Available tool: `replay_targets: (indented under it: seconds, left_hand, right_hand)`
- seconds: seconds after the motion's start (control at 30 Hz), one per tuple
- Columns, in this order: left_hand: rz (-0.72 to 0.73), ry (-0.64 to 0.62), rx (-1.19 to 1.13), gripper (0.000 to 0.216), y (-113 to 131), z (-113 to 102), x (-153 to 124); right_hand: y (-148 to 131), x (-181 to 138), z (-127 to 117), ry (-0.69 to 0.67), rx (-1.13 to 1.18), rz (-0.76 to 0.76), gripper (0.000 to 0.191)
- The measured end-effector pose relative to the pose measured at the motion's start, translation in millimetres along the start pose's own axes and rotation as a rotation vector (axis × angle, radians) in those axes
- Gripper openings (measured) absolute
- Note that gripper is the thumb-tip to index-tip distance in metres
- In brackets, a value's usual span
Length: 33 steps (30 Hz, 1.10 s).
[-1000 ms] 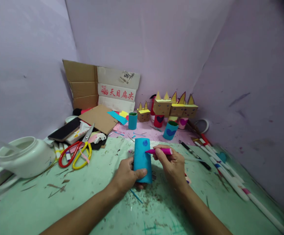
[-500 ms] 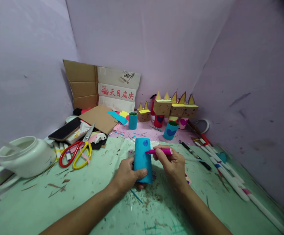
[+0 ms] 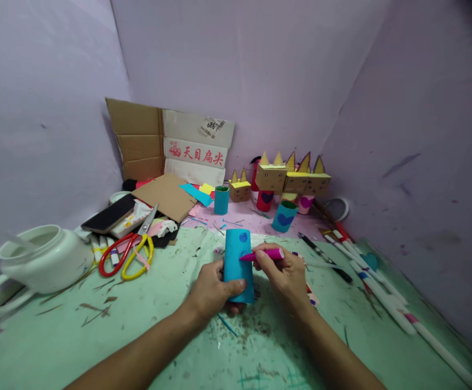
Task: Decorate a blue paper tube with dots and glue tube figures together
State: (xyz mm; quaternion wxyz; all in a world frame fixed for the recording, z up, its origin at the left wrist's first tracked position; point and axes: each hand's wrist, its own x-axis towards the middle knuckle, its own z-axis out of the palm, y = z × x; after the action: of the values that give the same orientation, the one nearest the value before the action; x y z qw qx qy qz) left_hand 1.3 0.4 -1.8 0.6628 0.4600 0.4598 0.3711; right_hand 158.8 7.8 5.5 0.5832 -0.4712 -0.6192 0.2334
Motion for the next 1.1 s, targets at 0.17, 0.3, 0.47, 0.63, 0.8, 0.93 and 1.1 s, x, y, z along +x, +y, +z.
replay_targets:
  seconds: [0.17, 0.3, 0.47, 0.63, 0.8, 0.93, 1.1]
  left_hand:
    - [-0.003, 0.004, -0.011, 0.047, 1.6, 0.8, -0.5]
    - [0.001, 0.013, -0.020, 0.045, 2.6, 2.0, -1.0]
    - [0.004, 0.008, -0.022, 0.043, 0.7, 1.4, -0.3]
    - [-0.011, 0.022, -0.014, 0.043, 2.1, 1.5, -0.6]
    - [-0.030, 0.012, -0.033, 0.046, 4.6, 1.4, -2.1]
    - [-0.025, 0.012, -0.061, 0.044, 3.1, 0.4, -1.3]
    - [-0.030, 0.020, -0.064, 0.044, 4.4, 1.1, -1.8]
  right_hand:
    - [0.8, 0.1, -2.0, -0.014, 0.000, -0.008, 0.022]
    - [1.6, 0.3, -1.2, 0.010, 0.020, 0.015, 0.019]
    - [1.5, 0.3, -0.8, -0.002, 0.023, 0.012, 0.019]
    - [0.3, 0.2, -0.9, 0.008, 0.003, 0.017, 0.021]
    - [-0.7, 1.5, -0.1, 0.028, 0.038, 0.034, 0.020]
    - [-2.4, 1.5, -1.6, -0.006, 0.017, 0.019, 0.021]
    - [-1.4, 1.3, -2.1, -0.003, 0.021, 0.023, 0.021]
